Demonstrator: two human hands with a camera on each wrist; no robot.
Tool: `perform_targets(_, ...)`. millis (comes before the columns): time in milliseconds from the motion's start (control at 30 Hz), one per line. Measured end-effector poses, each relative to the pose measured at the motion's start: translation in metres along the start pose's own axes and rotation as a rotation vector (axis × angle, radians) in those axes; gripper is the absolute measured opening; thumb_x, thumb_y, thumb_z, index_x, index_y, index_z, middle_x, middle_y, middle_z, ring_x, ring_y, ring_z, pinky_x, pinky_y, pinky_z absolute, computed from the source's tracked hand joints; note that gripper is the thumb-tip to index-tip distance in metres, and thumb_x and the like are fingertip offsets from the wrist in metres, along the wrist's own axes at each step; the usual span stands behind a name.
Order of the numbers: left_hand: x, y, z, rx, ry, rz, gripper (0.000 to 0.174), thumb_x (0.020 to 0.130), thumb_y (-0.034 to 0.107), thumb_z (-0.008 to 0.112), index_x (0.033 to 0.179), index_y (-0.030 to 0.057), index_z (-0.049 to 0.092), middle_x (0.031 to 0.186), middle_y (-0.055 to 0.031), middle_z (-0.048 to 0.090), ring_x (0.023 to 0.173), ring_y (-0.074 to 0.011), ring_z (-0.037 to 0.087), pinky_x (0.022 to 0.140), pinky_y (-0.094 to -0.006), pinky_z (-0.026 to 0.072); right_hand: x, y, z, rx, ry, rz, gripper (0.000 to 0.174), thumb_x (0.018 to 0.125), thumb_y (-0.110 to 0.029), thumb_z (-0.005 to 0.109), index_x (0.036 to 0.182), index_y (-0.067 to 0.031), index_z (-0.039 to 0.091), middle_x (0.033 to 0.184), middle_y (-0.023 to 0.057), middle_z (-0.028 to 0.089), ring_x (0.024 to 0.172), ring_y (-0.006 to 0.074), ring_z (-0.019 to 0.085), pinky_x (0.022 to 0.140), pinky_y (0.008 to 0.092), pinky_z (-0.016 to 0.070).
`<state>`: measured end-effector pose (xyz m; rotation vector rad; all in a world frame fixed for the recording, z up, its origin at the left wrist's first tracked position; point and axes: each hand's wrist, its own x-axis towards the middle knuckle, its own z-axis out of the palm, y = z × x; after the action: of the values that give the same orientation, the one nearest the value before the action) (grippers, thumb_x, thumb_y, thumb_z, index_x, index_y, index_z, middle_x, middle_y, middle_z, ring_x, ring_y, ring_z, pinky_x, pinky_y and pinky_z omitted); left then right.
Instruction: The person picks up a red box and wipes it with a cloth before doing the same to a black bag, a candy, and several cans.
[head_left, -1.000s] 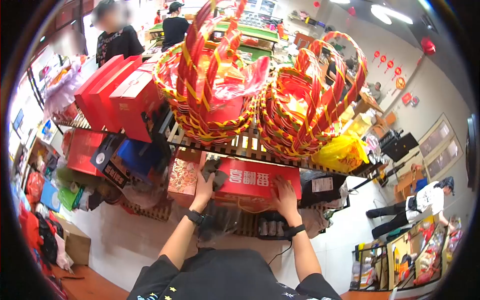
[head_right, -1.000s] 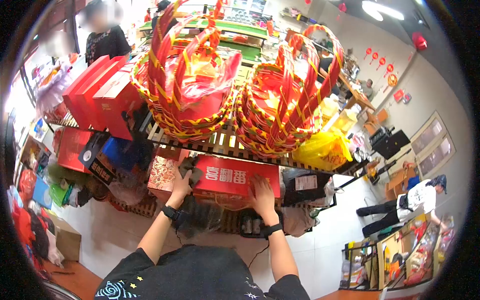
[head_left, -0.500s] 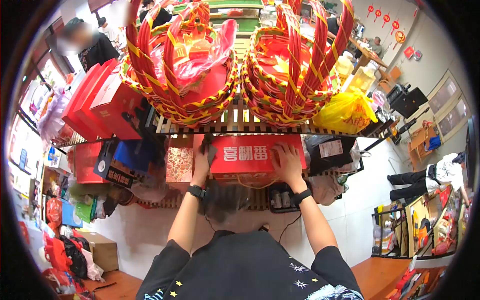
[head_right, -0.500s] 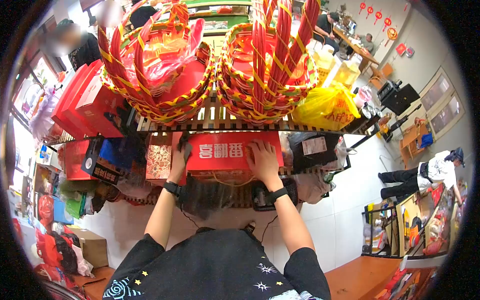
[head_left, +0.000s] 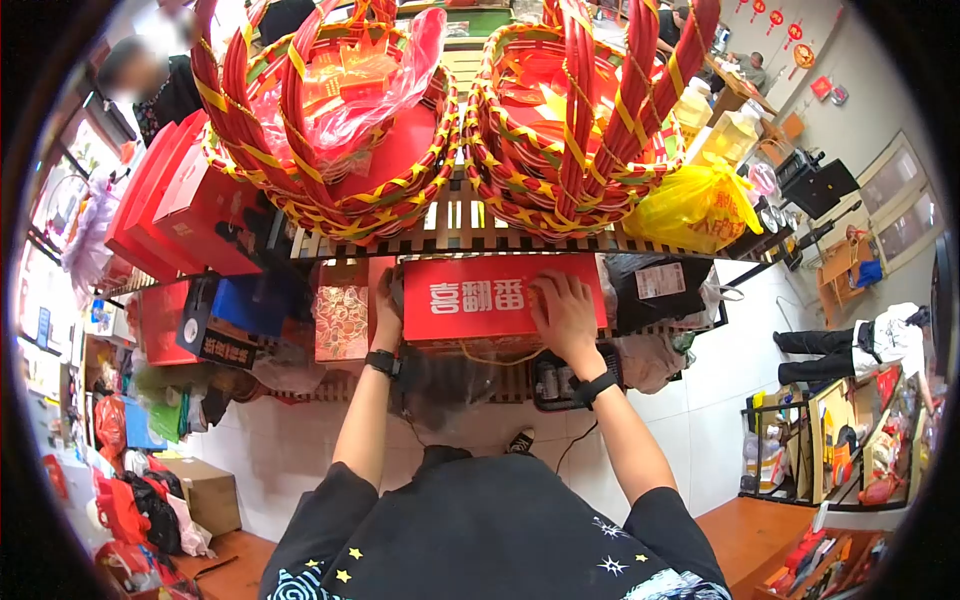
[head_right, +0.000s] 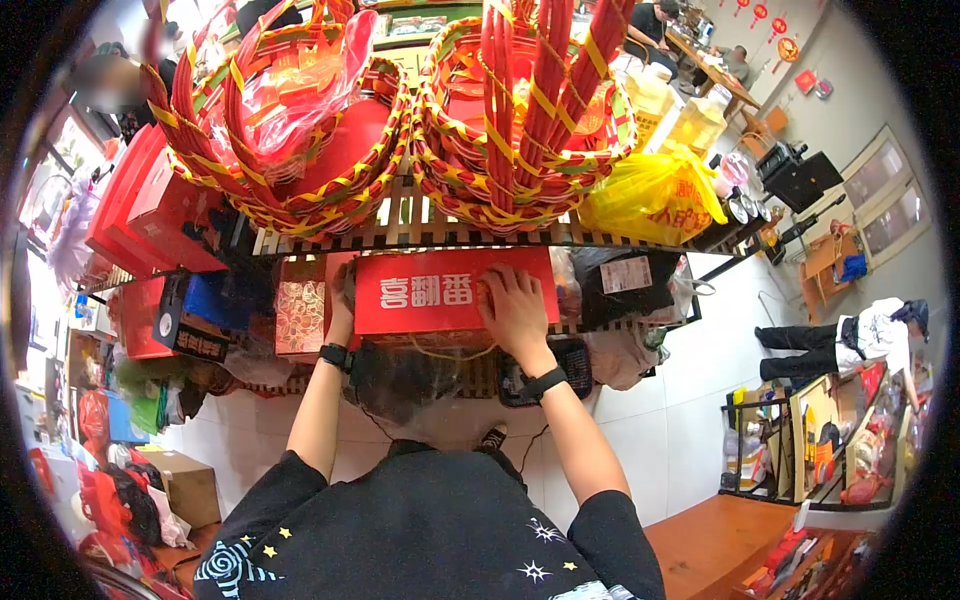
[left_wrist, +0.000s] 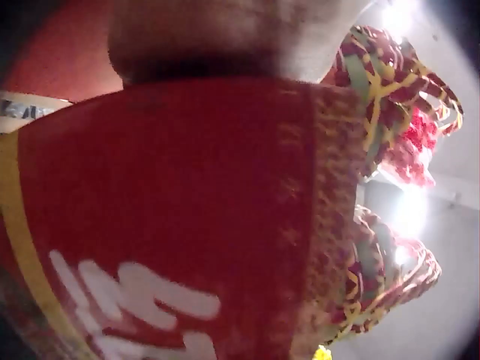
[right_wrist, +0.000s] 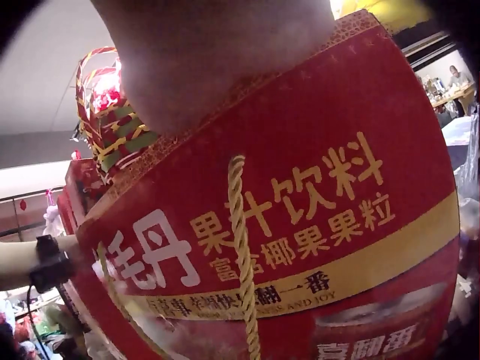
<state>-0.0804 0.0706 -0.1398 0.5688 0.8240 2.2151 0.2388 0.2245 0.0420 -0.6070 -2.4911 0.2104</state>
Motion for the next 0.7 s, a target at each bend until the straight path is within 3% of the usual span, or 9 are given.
perform_targets(67,-0.008,-0.002,0.012,0.037,0.159,0.043,0.022,0.104,0.019,0.047,0.117,0.0029,0.055,0.123,-0.0084,0.06,0.111,-0.0193,0.058,0.098,-0.0325,0.0473,0.0,0.001,0.003,-0.012,0.004,-0.017,0.03,0.086,-0.019,0.066,0.114,-0.0089,0.062,0.122,0.0088,0.059,0.111,0.0328,0.054,0.095,0.0452,0.0428)
perform_targets(200,-0.011,-0.006,0.016,-0.042,0.19,0.065,0.023,0.106,0.022,0.045,0.113,0.0033,0.056,0.112,-0.007,0.061,0.101,-0.0162,0.058,0.091,-0.0303,0.0477,0.0,0.001,0.005,-0.039,-0.012,-0.016,0.033,0.085,-0.02,0.067,0.115,-0.0086,0.061,0.124,0.0096,0.058,0.111,0.0336,0.054,0.094,0.0466,0.0432)
perform_targets(267,-0.01,-0.008,0.011,0.543,0.275,-0.065,0.03,0.108,0.027,0.042,0.105,0.0021,0.058,0.098,-0.0073,0.061,0.09,-0.0141,0.056,0.085,-0.0293,0.0458,-0.001,0.0,0.006,-0.054,-0.019,-0.016,0.033,0.085,-0.02,0.067,0.115,-0.0086,0.061,0.124,0.0096,0.059,0.111,0.0338,0.054,0.094,0.0467,0.0431)
perform_targets(300,-0.017,-0.014,0.012,0.231,0.346,-0.158,0.038,0.108,0.033,0.041,0.102,0.0001,0.06,0.092,-0.0062,0.061,0.087,-0.0139,0.054,0.082,-0.0311,0.0456,0.0,-0.001,0.006,-0.07,-0.021,0.004,0.032,0.085,-0.02,0.066,0.115,-0.0086,0.061,0.124,0.0095,0.059,0.111,0.034,0.054,0.094,0.0469,0.043)
perform_targets(433,-0.055,-0.042,-0.025,0.466,0.321,-0.151,0.042,0.108,0.034,0.04,0.105,-0.0012,0.062,0.097,-0.0058,0.064,0.09,-0.0141,0.057,0.082,-0.0326,0.0471,-0.002,-0.003,0.003,-0.079,-0.031,0.0,0.031,0.087,-0.022,0.065,0.115,-0.0088,0.061,0.123,0.0106,0.059,0.111,0.0346,0.054,0.094,0.0471,0.0428)
perform_targets(500,-0.067,-0.045,-0.028,0.868,0.292,-0.142,0.042,0.107,0.035,0.043,0.109,-0.0019,0.064,0.104,-0.0059,0.066,0.094,-0.0132,0.058,0.081,-0.0324,0.0483,-0.001,-0.002,0.003,-0.069,-0.03,-0.011,0.028,0.09,-0.023,0.063,0.115,-0.0091,0.062,0.122,0.0113,0.059,0.111,0.0352,0.055,0.094,0.0473,0.0433)
perform_targets(600,-0.07,-0.003,0.032,0.701,0.345,-0.121,0.041,0.106,0.034,0.048,0.11,-0.0036,0.064,0.101,-0.0072,0.068,0.091,-0.0134,0.06,0.08,-0.0317,0.0492,-0.003,0.001,0.005,-0.065,0.004,-0.019,0.028,0.091,-0.024,0.062,0.115,-0.009,0.062,0.121,0.0108,0.059,0.11,0.0351,0.055,0.093,0.0473,0.044)
perform_targets(633,-0.064,0.015,0.042,0.599,0.331,-0.198,0.039,0.105,0.032,0.052,0.108,-0.005,0.065,0.097,-0.0065,0.068,0.085,-0.0138,0.061,0.077,-0.0313,0.0498,-0.003,0.001,0.005,-0.093,0.013,-0.028,0.028,0.092,-0.025,0.062,0.114,-0.0086,0.062,0.118,0.0096,0.06,0.108,0.0342,0.056,0.092,0.047,0.0446)
perform_targets(700,-0.053,0.038,0.058,0.73,0.296,-0.091,0.038,0.104,0.031,0.054,0.102,-0.0045,0.067,0.089,-0.0064,0.068,0.08,-0.0124,0.059,0.073,-0.0311,0.0489,-0.003,0.001,0.005,-0.081,0.012,-0.008,0.028,0.091,-0.024,0.063,0.114,-0.0087,0.062,0.118,0.0093,0.061,0.108,0.0339,0.056,0.092,0.047,0.0446)
